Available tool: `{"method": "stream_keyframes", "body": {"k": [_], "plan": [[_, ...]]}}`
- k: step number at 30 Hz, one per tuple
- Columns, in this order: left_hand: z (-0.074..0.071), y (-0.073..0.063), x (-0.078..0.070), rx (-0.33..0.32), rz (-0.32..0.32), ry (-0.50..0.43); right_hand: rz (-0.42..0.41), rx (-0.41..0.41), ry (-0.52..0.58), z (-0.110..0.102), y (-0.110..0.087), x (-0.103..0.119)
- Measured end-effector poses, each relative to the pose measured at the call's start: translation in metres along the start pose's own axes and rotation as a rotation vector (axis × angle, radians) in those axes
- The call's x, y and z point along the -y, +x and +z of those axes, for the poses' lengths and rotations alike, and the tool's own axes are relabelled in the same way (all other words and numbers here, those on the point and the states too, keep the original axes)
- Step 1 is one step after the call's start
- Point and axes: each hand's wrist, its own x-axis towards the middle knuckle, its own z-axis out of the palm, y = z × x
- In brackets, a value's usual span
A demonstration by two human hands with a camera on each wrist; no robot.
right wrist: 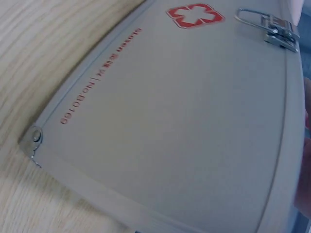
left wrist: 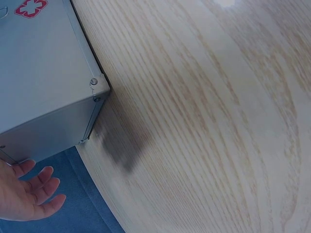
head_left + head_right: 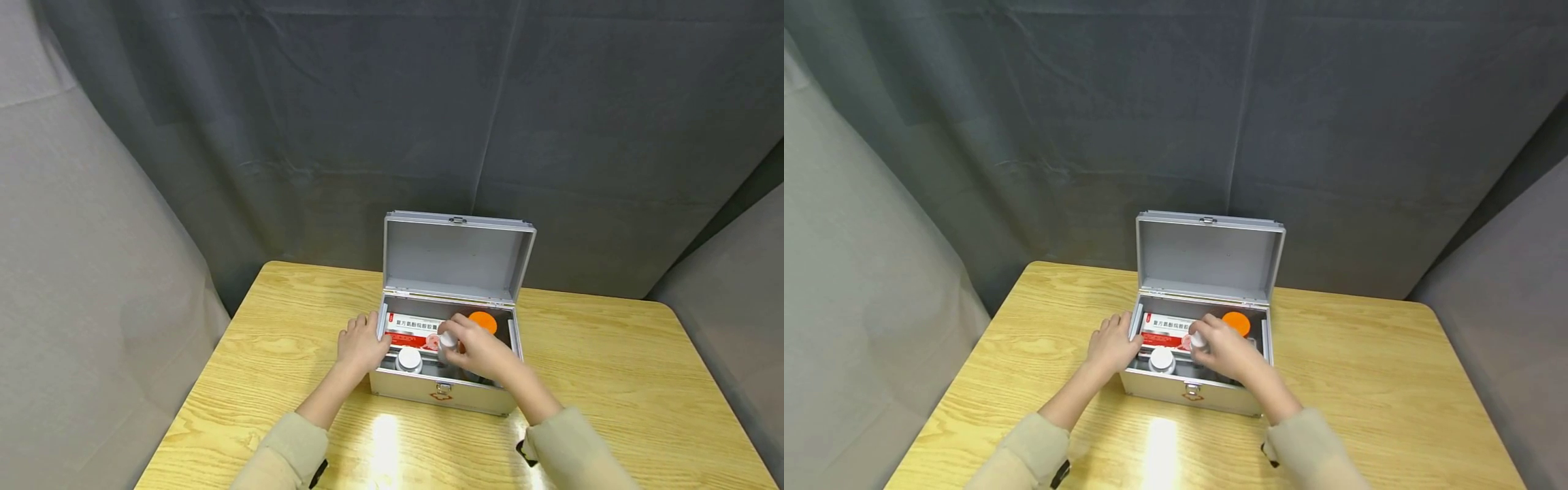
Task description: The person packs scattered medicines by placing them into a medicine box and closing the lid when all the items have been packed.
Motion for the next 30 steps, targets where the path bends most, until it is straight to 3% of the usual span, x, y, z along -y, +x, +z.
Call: {"method": "stream_keyframes", "body": {"k": [14,30], "plan": [[0.001,0.0,0.0,-0.004,0.002,-0.011,-0.047,0.125,-0.065,0.014,0.002,0.0],[0.0,0.0,0.0,0.018,-0.009,-0.014,-0.017,0.237,-0.189,0.023,0.008,0.001]]}}
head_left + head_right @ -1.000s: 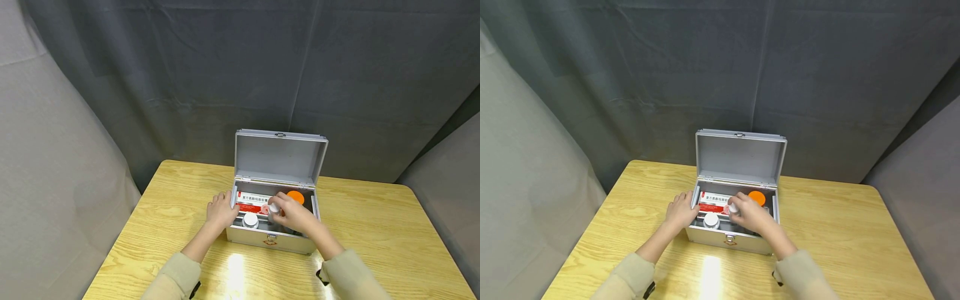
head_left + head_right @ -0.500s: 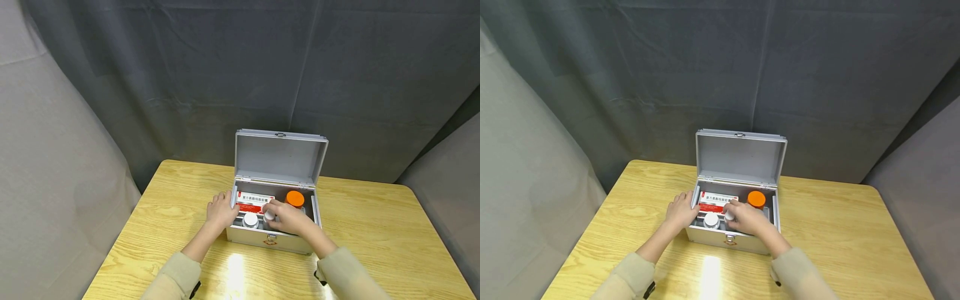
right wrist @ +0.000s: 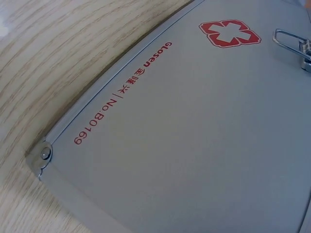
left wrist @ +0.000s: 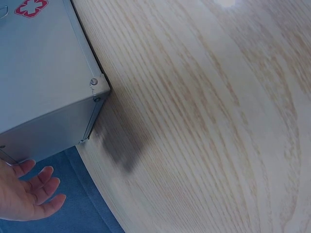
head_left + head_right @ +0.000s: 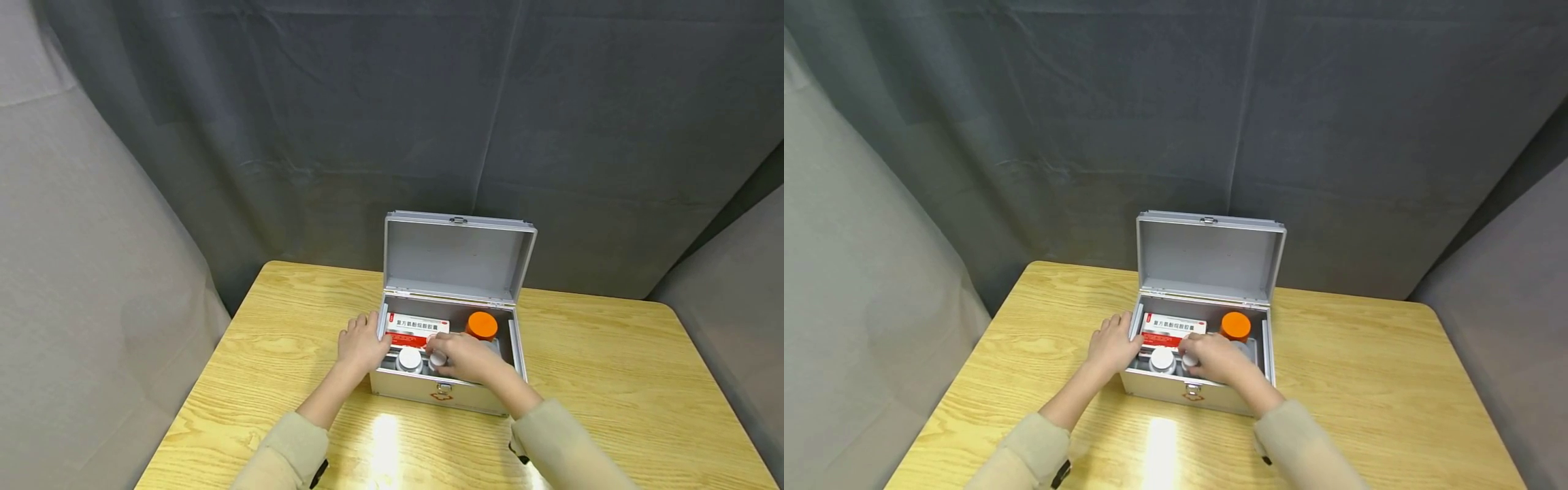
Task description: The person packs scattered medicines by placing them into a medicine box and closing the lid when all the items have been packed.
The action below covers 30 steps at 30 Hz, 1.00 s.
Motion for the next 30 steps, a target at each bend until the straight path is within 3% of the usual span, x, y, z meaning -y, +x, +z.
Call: {"method": "stream_keyframes", "body": {"k": [17,30], "plan": [[0.001,0.0,0.0,-0.008,0.004,-0.009,-0.034,0.016,-0.128,0.006,0.004,-0.002],[0.001,0.0,0.001,-0.005,-0.002,-0.015,-0.036,0.038,-0.134,0.01,0.007,-0.003]]}}
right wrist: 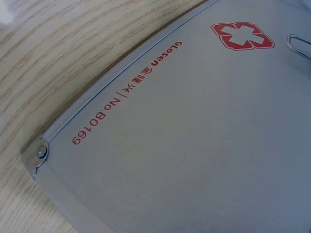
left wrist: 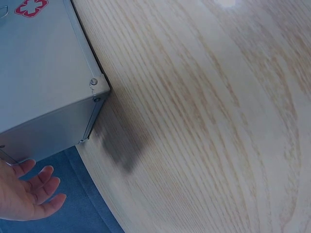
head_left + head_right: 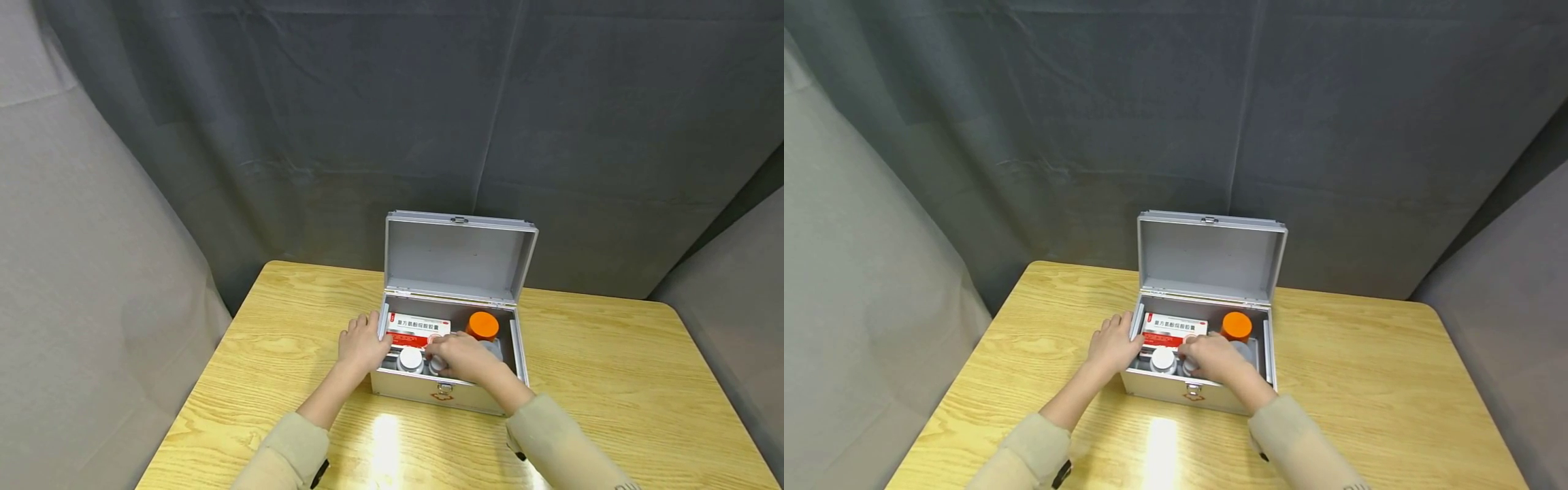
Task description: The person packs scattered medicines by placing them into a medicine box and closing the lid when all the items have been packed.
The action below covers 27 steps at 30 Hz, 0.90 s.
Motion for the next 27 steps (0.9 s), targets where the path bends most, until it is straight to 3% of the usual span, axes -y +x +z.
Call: {"method": "stream_keyframes", "body": {"k": [11,18,23,27], "plan": [[0.0,-0.001,-0.001,-0.004,0.002,-0.004,0.019,0.027,0.015,-0.002,-0.002,0.002],[-0.002,-0.002,-0.001,0.001,0.003,0.002,-0.028,-0.023,0.029,-0.008,-0.005,0.003],[-0.001,-0.001,-0.001,-0.005,0.009,-0.007,0.047,0.006,0.104,-0.024,-0.007,0.004],[0.0,0.0,0.0,-0.006,0.007,-0.001,0.093,-0.08,0.124,-0.043,-0.009,-0.001]]}}
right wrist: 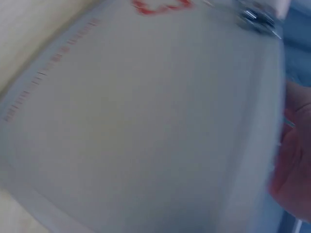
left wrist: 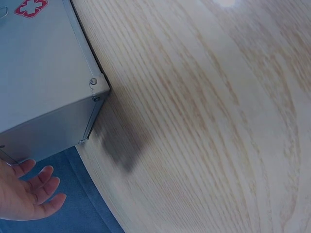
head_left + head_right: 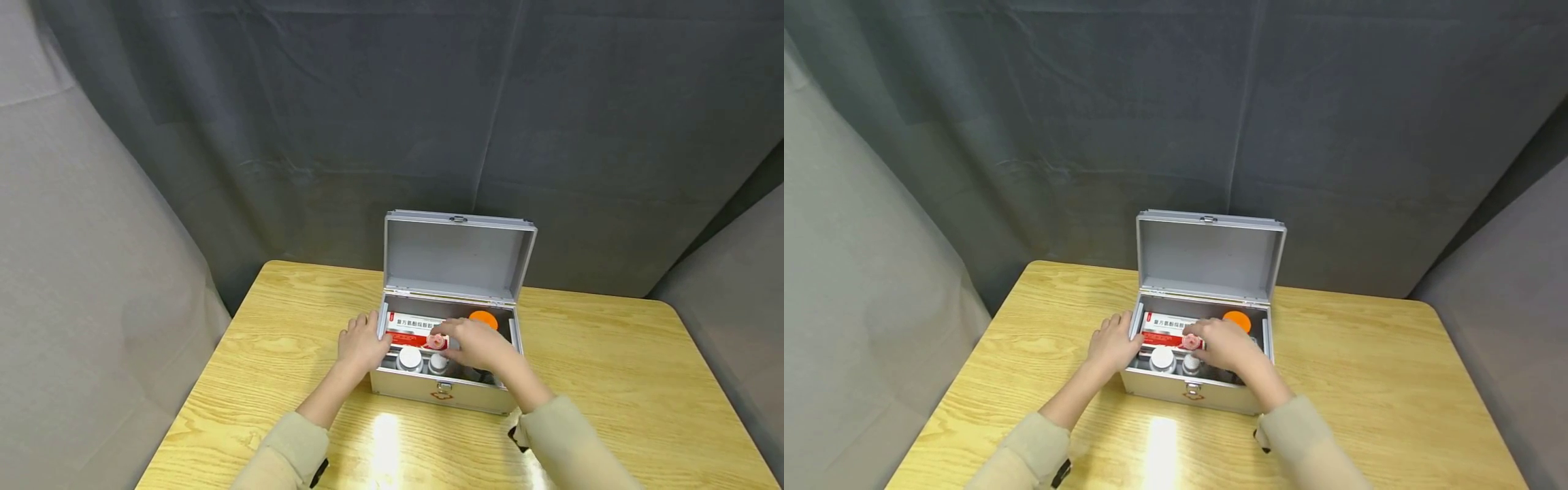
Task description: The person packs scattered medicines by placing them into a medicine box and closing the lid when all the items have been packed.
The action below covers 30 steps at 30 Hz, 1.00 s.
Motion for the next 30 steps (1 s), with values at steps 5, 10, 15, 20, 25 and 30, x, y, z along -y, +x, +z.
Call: {"method": "stream_keyframes", "body": {"k": [5,10,15,20,25,30], "plan": [[0.0,0.0,0.0,0.0,-0.002,-0.001,0.051,-0.28,0.055,-0.025,-0.002,-0.004],[0.001,0.0,0.0,-0.003,-0.004,0.003,0.075,-0.648,0.156,-0.046,-0.002,-0.01],[0.001,0.0,0.0,-0.013,0.002,-0.005,0.134,-0.9,0.178,-0.069,0.0,-0.017],[0.0,-0.001,-0.001,0.004,0.002,-0.006,0.274,-1.014,0.241,-0.087,0.006,-0.03],[0.0,-0.001,-0.001,0.006,0.004,-0.002,0.48,-1.02,0.414,-0.094,0.011,-0.045],[0.0,0.0,-0.001,0.007,-0.007,-0.002,0.659,-0.914,0.601,-0.096,0.019,-0.059]]}}
